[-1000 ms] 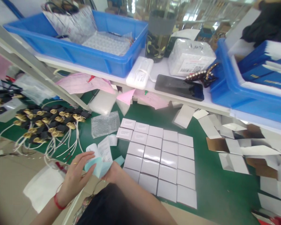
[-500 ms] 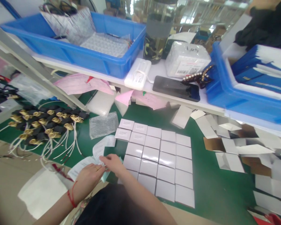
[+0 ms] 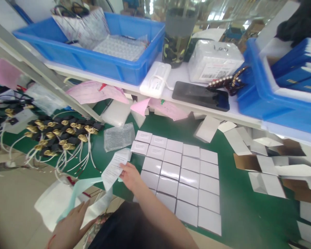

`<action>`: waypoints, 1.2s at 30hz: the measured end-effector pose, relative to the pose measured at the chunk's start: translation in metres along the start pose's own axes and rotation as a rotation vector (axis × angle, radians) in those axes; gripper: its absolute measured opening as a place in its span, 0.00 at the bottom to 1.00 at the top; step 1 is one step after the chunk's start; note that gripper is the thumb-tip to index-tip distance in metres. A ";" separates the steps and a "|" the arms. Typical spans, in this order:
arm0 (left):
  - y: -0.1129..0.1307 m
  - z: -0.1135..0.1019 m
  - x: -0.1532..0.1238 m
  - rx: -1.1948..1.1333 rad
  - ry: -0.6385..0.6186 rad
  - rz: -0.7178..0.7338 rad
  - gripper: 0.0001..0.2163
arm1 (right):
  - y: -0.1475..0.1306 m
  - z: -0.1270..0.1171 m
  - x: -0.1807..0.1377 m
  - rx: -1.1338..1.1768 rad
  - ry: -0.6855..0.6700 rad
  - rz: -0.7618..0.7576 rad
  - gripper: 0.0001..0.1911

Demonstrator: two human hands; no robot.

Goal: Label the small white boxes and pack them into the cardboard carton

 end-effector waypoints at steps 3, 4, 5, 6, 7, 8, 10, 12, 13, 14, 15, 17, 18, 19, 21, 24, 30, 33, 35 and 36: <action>-0.009 0.059 -0.011 0.091 -0.198 0.002 0.24 | -0.002 0.002 0.000 0.143 -0.022 0.059 0.14; -0.013 0.073 -0.013 0.112 -0.296 -0.006 0.22 | -0.002 0.001 -0.001 0.160 -0.033 0.073 0.13; -0.017 0.082 -0.013 0.104 -0.375 -0.015 0.19 | -0.003 0.000 -0.002 0.157 -0.050 0.084 0.13; -0.020 0.084 -0.012 0.050 -0.422 -0.025 0.16 | -0.004 -0.002 -0.004 0.135 -0.071 0.088 0.13; -0.023 0.081 -0.008 -0.053 -0.423 -0.035 0.14 | -0.004 -0.004 -0.008 0.096 -0.096 0.086 0.14; -0.024 0.072 -0.002 -0.195 -0.380 -0.041 0.14 | -0.005 -0.007 -0.012 0.047 -0.122 0.083 0.15; -0.023 0.044 0.013 -0.548 -0.193 -0.045 0.16 | -0.006 -0.014 -0.022 -0.037 -0.163 0.096 0.17; -0.013 0.013 0.029 -0.845 -0.055 -0.041 0.17 | -0.006 -0.020 -0.033 -0.048 -0.174 0.137 0.18; -0.005 0.002 0.035 -0.964 -0.056 0.031 0.17 | -0.006 -0.023 -0.037 -0.024 -0.168 0.155 0.18; 0.006 -0.007 0.040 -1.062 -0.091 0.120 0.18 | -0.006 -0.025 -0.040 0.010 -0.159 0.165 0.18; 0.019 -0.011 0.044 -1.137 -0.137 0.202 0.20 | -0.007 -0.026 -0.042 0.049 -0.148 0.162 0.18; 0.047 -0.012 0.049 -1.210 -0.215 0.306 0.27 | -0.008 -0.026 -0.041 0.117 -0.132 0.138 0.16; 0.061 -0.010 0.052 -1.237 -0.232 0.322 0.29 | -0.009 -0.024 -0.040 0.142 -0.125 0.129 0.15; 0.074 -0.007 0.054 -1.278 -0.234 0.324 0.29 | -0.011 -0.022 -0.037 0.161 -0.121 0.128 0.13; 0.093 -0.006 0.061 -1.423 -0.245 0.317 0.28 | -0.016 -0.015 -0.030 0.173 -0.124 0.142 0.10; 0.100 -0.022 0.071 -1.615 -0.304 0.315 0.30 | -0.029 -0.003 -0.019 0.149 -0.151 0.158 0.08; 0.053 -0.074 0.075 -1.348 -0.374 0.526 0.12 | -0.055 0.006 0.002 0.112 -0.177 0.100 0.06; 0.033 -0.081 0.068 -1.060 -0.368 0.637 0.12 | -0.060 0.002 0.012 0.122 -0.152 0.074 0.06; 0.028 -0.078 0.063 -0.888 -0.322 0.608 0.13 | -0.060 -0.001 0.017 0.131 -0.123 0.055 0.07; 0.028 -0.074 0.061 -0.831 -0.296 0.584 0.13 | -0.059 -0.003 0.019 0.134 -0.108 0.048 0.07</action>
Point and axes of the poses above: each hand's wrist, its own x-axis towards the middle knuckle, its own z-axis out of the palm, y = z × x, the point moved 1 cm from there along x, towards the middle knuckle, and after that the axes turned 10 degrees about -z, right-handed, at the moved point
